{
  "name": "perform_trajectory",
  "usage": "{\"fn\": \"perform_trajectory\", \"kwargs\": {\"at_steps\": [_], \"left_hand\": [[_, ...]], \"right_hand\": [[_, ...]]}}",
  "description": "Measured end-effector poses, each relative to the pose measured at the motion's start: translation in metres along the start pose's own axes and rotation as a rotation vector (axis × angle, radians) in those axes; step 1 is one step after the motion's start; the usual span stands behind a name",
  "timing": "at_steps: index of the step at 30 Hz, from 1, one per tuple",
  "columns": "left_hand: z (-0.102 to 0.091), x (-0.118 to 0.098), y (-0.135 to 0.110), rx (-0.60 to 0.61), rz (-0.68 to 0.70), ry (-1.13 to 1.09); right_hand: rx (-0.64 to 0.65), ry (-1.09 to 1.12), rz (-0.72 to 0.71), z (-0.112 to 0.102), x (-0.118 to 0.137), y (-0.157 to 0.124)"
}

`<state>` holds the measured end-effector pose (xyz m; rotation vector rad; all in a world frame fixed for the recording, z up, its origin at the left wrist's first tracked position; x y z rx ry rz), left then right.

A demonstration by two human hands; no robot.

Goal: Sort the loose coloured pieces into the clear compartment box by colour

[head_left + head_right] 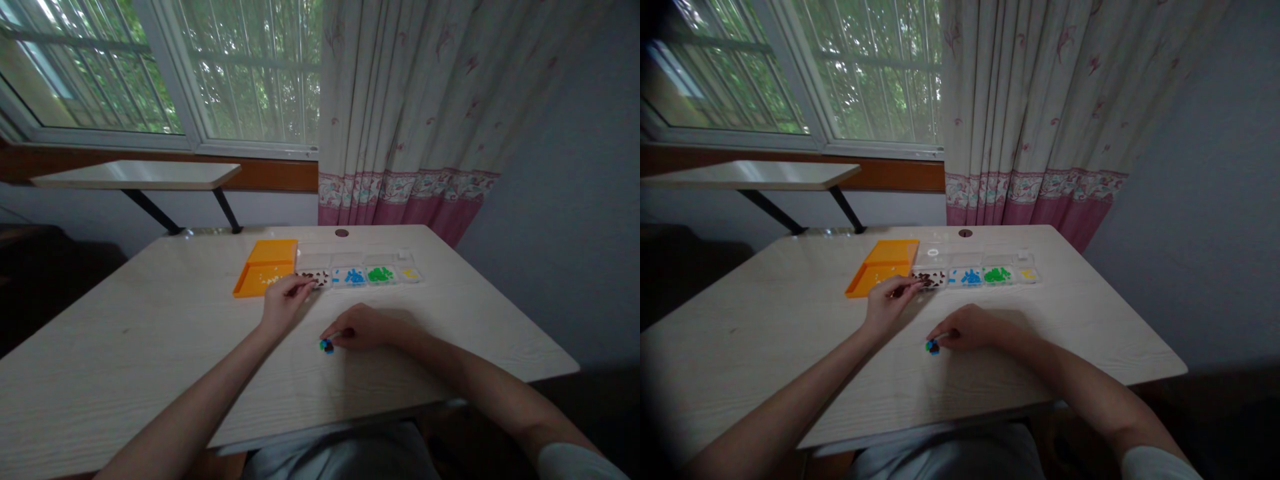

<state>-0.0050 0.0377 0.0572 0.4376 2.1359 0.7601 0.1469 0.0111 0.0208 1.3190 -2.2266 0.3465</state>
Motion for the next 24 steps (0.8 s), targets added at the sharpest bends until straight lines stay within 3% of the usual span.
{"fn": "perform_trajectory", "kwargs": {"at_steps": [24], "left_hand": [[-0.002, -0.006, -0.001, -0.04, 0.05, 0.016]], "right_hand": [[-0.034, -0.039, 0.033, 0.0, -0.01, 0.002]]}}
Point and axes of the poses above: each hand's wrist, its own y-axis towards the middle knuckle, its own z-axis out of the palm, x = y × z, the point moved 6 cm from there along y, towards the middle knuckle, and after that the axes turned 5 degrees about y, right-handed, at the moved point
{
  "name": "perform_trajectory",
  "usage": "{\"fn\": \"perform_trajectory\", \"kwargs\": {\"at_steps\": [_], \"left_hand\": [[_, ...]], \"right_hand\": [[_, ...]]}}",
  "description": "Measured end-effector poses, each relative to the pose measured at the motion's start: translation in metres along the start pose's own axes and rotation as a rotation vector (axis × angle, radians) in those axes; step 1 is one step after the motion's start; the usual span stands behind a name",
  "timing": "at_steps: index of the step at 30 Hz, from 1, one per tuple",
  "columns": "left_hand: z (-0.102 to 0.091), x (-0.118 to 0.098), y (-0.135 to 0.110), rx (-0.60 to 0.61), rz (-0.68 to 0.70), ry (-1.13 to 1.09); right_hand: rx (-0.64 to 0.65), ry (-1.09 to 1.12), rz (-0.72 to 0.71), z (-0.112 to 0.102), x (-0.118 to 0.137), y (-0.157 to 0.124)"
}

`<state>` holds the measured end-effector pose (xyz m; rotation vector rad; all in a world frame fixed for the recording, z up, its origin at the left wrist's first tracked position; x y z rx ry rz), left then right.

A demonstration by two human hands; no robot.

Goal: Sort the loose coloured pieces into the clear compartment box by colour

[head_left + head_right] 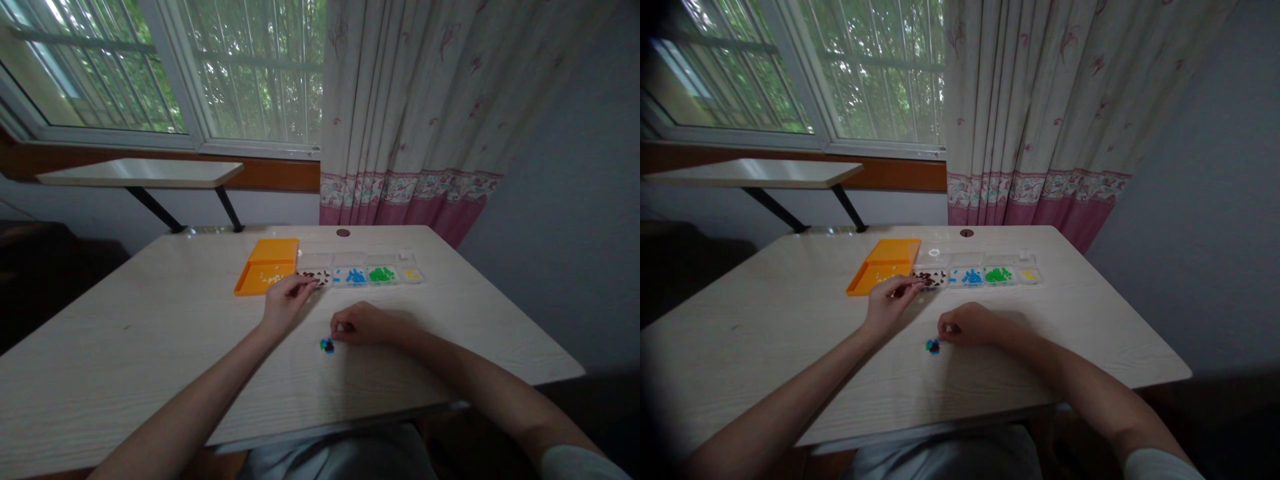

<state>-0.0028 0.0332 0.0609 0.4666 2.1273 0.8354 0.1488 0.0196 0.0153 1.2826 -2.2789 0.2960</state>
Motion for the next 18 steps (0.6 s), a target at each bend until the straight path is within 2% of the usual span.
{"fn": "perform_trajectory", "kwargs": {"at_steps": [10, 14, 18], "left_hand": [[0.002, 0.009, -0.002, -0.001, -0.048, 0.009], [0.005, 0.024, 0.0, 0.007, -0.149, 0.05], [0.005, 0.047, 0.002, 0.02, -0.276, 0.189]], "right_hand": [[0.022, 0.051, -0.038, 0.0, -0.002, -0.002], [0.014, 0.066, -0.021, 0.0, -0.004, -0.001], [-0.041, 0.109, -0.002, -0.001, -0.006, 0.001]]}}
Point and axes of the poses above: each hand's wrist, its own y-axis towards the middle knuckle, its own z-axis out of the palm, x = y × z, the point moved 6 cm from there along y, towards the middle knuckle, and after that the axes turned 5 degrees about y, right-handed, at the moved point
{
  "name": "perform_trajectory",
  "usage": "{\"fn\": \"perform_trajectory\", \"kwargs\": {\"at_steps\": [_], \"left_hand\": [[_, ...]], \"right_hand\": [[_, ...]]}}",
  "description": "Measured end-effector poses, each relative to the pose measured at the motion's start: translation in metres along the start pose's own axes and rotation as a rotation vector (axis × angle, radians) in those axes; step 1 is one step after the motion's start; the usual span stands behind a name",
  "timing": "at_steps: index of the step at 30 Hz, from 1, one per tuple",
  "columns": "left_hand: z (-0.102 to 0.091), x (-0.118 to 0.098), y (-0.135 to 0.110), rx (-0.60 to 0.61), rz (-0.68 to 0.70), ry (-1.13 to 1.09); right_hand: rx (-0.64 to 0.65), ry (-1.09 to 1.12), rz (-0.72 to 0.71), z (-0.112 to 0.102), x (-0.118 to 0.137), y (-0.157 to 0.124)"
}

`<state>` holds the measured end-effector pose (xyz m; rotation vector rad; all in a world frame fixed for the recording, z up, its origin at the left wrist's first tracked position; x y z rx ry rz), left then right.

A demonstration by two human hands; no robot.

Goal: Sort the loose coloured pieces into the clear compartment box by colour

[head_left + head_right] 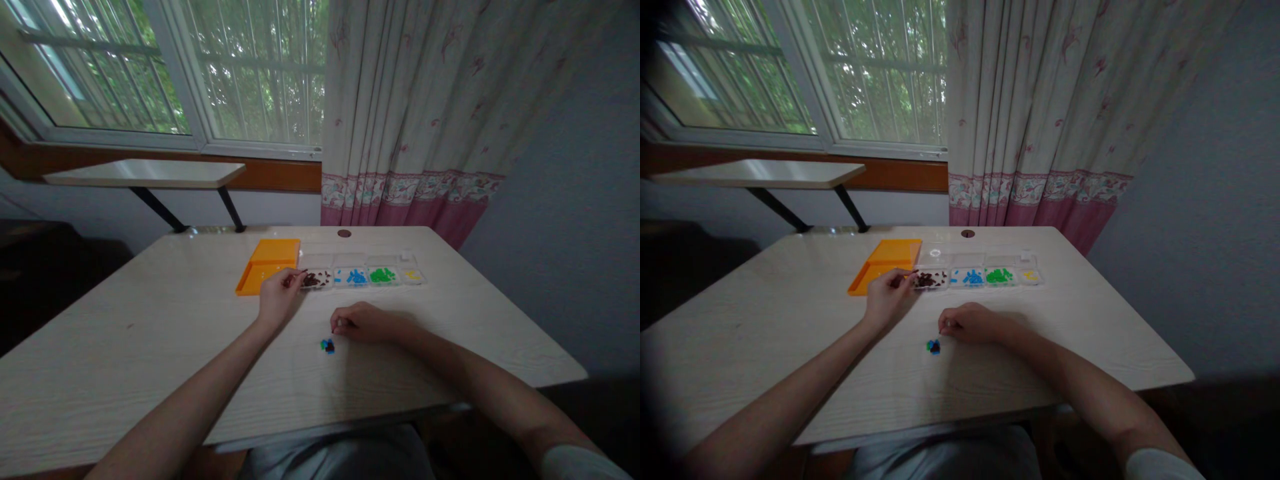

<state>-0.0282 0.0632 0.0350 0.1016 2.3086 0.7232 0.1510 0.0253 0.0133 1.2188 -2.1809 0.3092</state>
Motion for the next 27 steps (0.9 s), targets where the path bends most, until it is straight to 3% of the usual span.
{"fn": "perform_trajectory", "kwargs": {"at_steps": [4, 7, 12, 16, 27], "left_hand": [[0.001, 0.012, 0.005, 0.034, -0.046, 0.137], [0.002, 0.011, 0.005, 0.064, -0.025, 0.114], [0.015, -0.014, -0.006, 0.264, 0.228, -0.077], [0.025, -0.035, -0.023, 0.376, 0.346, -0.118], [0.031, -0.044, -0.032, 0.478, 0.347, -0.155]], "right_hand": [[-0.056, 0.064, 0.008, -0.004, -0.003, 0.0], [-0.102, 0.136, 0.034, -0.007, -0.011, 0.001], [-0.31, 0.323, 0.176, -0.017, -0.033, 0.003], [-0.416, 0.408, 0.189, -0.022, -0.037, 0.004], [-0.44, 0.277, 0.224, -0.019, -0.034, 0.002]]}}
Point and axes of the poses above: each hand's wrist, its own y-axis towards the middle knuckle, its own z-axis out of the palm, x = y × z, the point moved 6 cm from there along y, towards the middle knuckle, and after that the axes turned 5 degrees about y, right-handed, at the moved point
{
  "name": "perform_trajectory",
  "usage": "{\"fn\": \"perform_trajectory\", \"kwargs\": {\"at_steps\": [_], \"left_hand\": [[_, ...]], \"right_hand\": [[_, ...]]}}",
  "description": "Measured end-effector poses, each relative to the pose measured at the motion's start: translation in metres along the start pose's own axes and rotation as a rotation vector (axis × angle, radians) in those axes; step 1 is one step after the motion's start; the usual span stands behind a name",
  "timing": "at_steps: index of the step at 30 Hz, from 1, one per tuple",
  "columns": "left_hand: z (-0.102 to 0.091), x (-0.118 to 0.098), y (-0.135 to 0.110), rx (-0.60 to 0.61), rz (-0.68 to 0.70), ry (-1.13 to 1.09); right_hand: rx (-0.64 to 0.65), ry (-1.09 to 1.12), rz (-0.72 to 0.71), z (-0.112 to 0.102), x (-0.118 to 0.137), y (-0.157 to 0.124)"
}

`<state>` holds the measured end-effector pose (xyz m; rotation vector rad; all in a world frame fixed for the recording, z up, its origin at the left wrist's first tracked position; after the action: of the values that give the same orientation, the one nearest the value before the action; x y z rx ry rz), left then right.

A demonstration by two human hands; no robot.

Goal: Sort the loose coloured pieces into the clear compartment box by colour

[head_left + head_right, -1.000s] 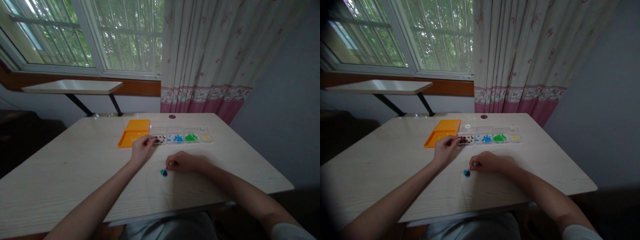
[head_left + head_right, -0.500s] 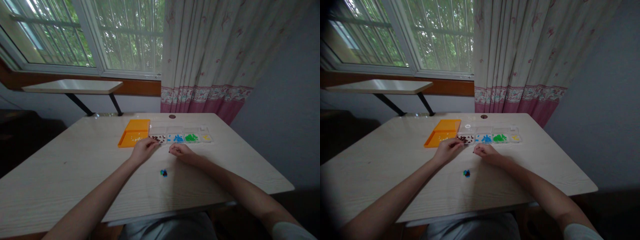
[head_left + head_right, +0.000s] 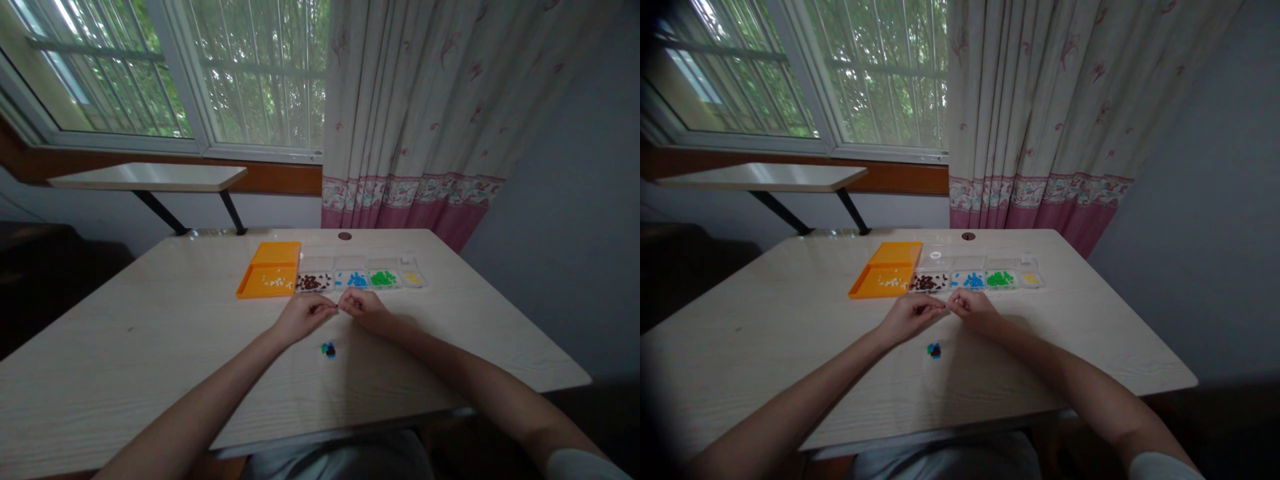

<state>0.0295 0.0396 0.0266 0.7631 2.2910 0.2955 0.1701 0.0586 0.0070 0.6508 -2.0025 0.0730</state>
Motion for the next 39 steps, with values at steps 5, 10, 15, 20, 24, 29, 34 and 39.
{"fn": "perform_trajectory", "kwargs": {"at_steps": [5, 10, 15, 20, 24, 29, 34, 39], "left_hand": [[0.003, 0.0, 0.0, 0.015, -0.014, -0.015], [0.001, 0.0, 0.0, 0.003, -0.015, -0.026], [0.001, -0.002, 0.0, 0.013, -0.025, -0.048], [-0.002, -0.007, 0.001, 0.018, 0.007, -0.02], [-0.016, 0.0, 0.004, -0.074, 0.001, 0.053], [-0.044, 0.01, 0.002, -0.39, -0.062, 0.02], [-0.051, 0.007, -0.004, -0.529, -0.058, 0.04], [-0.05, 0.002, -0.006, -0.554, -0.033, 0.059]], "right_hand": [[-0.01, -0.018, -0.013, 0.0, 0.0, 0.0], [-0.015, -0.043, -0.034, 0.0, 0.003, -0.002], [-0.02, -0.082, -0.065, 0.0, 0.005, -0.003], [-0.032, -0.141, -0.083, 0.0, 0.005, -0.003], [0.042, -0.18, -0.123, 0.0, 0.011, -0.005], [0.366, -0.242, -0.3, 0.018, 0.03, -0.019], [0.477, -0.384, -0.287, 0.028, 0.038, -0.025], [0.502, -0.411, -0.29, 0.03, 0.039, -0.025]]}}
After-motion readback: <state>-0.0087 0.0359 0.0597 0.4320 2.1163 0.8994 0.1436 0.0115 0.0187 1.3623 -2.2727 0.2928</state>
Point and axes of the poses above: each hand's wrist, its own y-axis towards the middle knuckle, its own z-axis out of the palm, x = y × z, the point moved 6 cm from there along y, towards the middle knuckle, and after that the axes turned 5 degrees about y, right-handed, at the moved point
